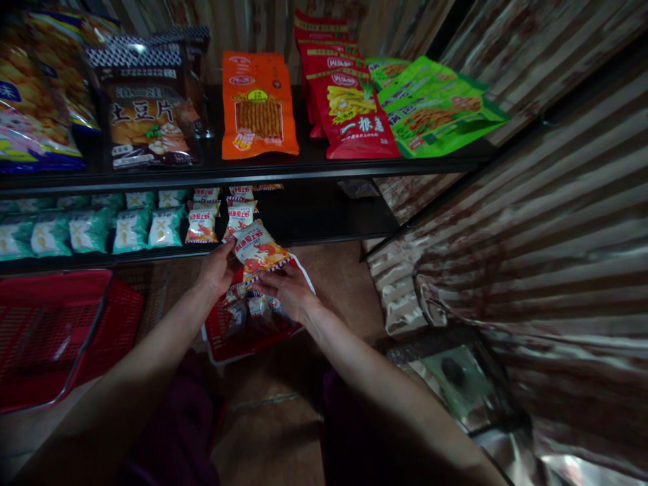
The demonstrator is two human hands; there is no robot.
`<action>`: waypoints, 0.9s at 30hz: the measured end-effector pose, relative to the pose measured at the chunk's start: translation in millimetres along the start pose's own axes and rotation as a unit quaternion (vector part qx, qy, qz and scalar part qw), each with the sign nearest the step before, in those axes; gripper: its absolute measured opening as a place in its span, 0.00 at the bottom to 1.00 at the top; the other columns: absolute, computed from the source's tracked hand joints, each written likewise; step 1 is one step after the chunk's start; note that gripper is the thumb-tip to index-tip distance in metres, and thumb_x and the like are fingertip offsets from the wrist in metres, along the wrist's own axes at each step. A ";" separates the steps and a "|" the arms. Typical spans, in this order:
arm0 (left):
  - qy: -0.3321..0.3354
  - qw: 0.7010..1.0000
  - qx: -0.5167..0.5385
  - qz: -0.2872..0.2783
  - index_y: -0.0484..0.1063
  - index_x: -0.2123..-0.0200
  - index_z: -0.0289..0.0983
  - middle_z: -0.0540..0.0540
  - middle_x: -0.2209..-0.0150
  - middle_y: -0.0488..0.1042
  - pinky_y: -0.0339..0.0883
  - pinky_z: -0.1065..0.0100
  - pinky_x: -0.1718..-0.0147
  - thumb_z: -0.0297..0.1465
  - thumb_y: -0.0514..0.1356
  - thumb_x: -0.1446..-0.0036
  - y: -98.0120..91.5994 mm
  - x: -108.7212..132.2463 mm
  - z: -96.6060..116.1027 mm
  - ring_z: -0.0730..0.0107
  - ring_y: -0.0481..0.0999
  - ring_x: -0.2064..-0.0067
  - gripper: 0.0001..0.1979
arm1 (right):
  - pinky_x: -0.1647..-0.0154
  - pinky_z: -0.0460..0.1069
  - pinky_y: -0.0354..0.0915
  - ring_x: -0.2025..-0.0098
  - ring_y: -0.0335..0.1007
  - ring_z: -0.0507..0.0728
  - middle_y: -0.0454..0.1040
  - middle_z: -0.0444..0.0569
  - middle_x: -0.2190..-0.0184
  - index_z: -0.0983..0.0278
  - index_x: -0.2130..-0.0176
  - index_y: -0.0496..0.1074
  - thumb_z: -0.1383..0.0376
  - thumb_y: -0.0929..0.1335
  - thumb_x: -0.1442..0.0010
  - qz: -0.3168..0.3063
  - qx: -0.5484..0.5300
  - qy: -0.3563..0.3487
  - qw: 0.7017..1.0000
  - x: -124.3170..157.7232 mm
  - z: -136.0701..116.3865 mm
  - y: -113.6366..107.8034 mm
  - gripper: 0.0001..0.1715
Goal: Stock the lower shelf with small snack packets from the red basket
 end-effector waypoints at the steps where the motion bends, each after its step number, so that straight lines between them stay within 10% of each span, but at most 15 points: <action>1: -0.005 1.000 0.001 -0.007 0.71 0.71 0.36 0.48 0.73 0.76 0.69 0.70 0.69 0.27 0.59 0.46 0.4 -0.1 -0.9 0.72 0.75 0.73 0.02 | 0.64 0.48 0.74 0.70 0.74 0.51 0.78 0.44 0.73 0.66 0.71 0.75 0.70 0.79 0.65 0.004 0.000 -0.002 1.000 -0.4 -0.2 -0.7 0.18; 27: 0.020 0.983 -0.086 -0.160 0.71 0.61 0.38 0.47 0.64 0.78 0.69 0.66 0.66 0.31 0.69 0.60 4.1 7.9 -12.0 0.68 0.76 0.67 0.20 | 0.62 0.47 0.69 0.64 0.73 0.52 0.79 0.42 0.65 0.60 0.66 0.75 0.61 0.77 0.59 0.089 -0.008 -0.044 0.995 -7.1 -10.6 -19.4 0.17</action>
Point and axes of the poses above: each hand's wrist, its own x-axis away from the middle knuckle, its own y-axis out of the palm, z = x × y, the point moved 1 cm from there along -x, towards the middle knuckle
